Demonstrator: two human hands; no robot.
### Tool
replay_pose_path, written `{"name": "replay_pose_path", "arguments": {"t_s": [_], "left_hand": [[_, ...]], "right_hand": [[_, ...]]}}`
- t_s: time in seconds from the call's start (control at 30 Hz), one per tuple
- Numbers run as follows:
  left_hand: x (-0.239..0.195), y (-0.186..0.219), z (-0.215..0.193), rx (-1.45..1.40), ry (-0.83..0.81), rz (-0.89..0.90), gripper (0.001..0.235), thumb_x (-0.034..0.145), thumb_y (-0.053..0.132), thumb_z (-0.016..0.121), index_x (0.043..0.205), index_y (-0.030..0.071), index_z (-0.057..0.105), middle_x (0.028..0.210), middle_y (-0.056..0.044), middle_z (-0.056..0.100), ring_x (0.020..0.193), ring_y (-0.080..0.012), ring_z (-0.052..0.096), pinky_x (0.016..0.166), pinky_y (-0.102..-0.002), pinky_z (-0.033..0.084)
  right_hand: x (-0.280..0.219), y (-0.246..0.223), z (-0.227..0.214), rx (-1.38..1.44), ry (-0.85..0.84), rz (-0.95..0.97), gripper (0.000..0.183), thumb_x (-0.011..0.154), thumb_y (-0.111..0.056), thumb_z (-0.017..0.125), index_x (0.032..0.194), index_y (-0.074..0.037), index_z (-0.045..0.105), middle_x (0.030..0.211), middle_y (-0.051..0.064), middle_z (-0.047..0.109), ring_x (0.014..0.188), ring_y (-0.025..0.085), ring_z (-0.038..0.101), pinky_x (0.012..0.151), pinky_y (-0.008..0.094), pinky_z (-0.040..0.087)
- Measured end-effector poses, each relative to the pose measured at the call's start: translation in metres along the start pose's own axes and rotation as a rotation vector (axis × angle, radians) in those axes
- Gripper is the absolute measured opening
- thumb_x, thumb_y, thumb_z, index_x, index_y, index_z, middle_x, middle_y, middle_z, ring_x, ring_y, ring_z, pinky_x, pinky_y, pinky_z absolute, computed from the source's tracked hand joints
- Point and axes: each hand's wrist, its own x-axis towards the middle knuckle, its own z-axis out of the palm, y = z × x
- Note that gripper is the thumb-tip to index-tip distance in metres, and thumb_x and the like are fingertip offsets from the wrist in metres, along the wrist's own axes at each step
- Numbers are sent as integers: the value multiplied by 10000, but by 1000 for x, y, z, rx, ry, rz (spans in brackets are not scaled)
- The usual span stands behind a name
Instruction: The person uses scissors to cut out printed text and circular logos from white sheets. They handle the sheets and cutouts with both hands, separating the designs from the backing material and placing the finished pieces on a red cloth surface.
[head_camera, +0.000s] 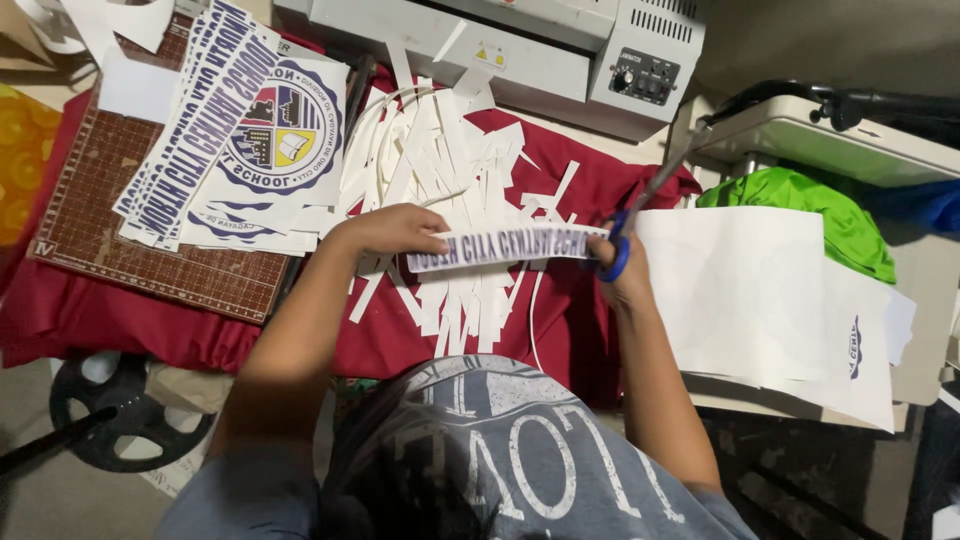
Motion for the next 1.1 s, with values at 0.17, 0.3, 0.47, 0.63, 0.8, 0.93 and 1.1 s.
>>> {"name": "replay_pose_path", "arguments": {"t_s": [0.17, 0.3, 0.47, 0.63, 0.8, 0.93, 1.1], "left_hand": [[-2, -24, 0, -270, 220, -92, 200, 935, 198, 711, 1077, 58, 722, 871, -77, 773, 664, -109, 673, 585, -287, 531], [-7, 12, -15, -109, 491, -112, 150, 969, 187, 678, 1043, 67, 729, 858, -74, 755, 657, -110, 654, 593, -283, 551], [16, 25, -26, 2, 803, -13, 155, 986, 159, 668, 1083, 63, 742, 906, -80, 738, 763, -167, 681, 651, -320, 544], [58, -17, 4, 209, 1260, 359, 338, 966, 114, 720, 1268, 8, 611, 1239, -229, 603, 981, -285, 690, 746, -352, 597], [85, -57, 135, -23, 1012, 40, 595, 893, 180, 802, 1378, 77, 473, 1192, -174, 667, 881, -286, 727, 786, -393, 583], [52, -6, 168, -178, 940, 197, 627, 901, 201, 765, 1403, 50, 420, 1214, -187, 618, 893, -249, 751, 761, -366, 608], [44, 16, 149, -179, 675, -95, 315, 977, 296, 655, 1276, 205, 684, 941, -29, 756, 823, -177, 748, 702, -326, 561]], "right_hand": [[-18, -5, -1, 4, 17, 3, 194, 862, -15, 734, 976, -63, 584, 845, 18, 613, 747, 125, 609, 689, 260, 502], [-30, 5, 4, -156, -22, 49, 148, 853, -29, 746, 870, -68, 604, 773, 19, 615, 674, 118, 586, 617, 244, 470], [-49, 35, 42, -96, 6, 127, 150, 846, -28, 759, 856, -69, 615, 770, 48, 637, 630, 126, 587, 565, 244, 481], [-47, 77, 77, 224, 142, 183, 173, 841, -14, 743, 840, -72, 580, 761, 43, 623, 615, 144, 609, 545, 271, 541], [-35, 103, 80, 369, 124, 251, 196, 877, -5, 741, 821, -63, 562, 739, 44, 601, 609, 161, 606, 557, 278, 544], [-49, 81, 91, 332, 65, 306, 173, 898, -32, 736, 847, -58, 573, 749, 47, 617, 601, 162, 609, 562, 270, 536], [-67, 66, 80, 17, -102, 345, 181, 944, -198, 711, 956, -45, 614, 743, 77, 649, 592, 164, 628, 540, 272, 500]]}}
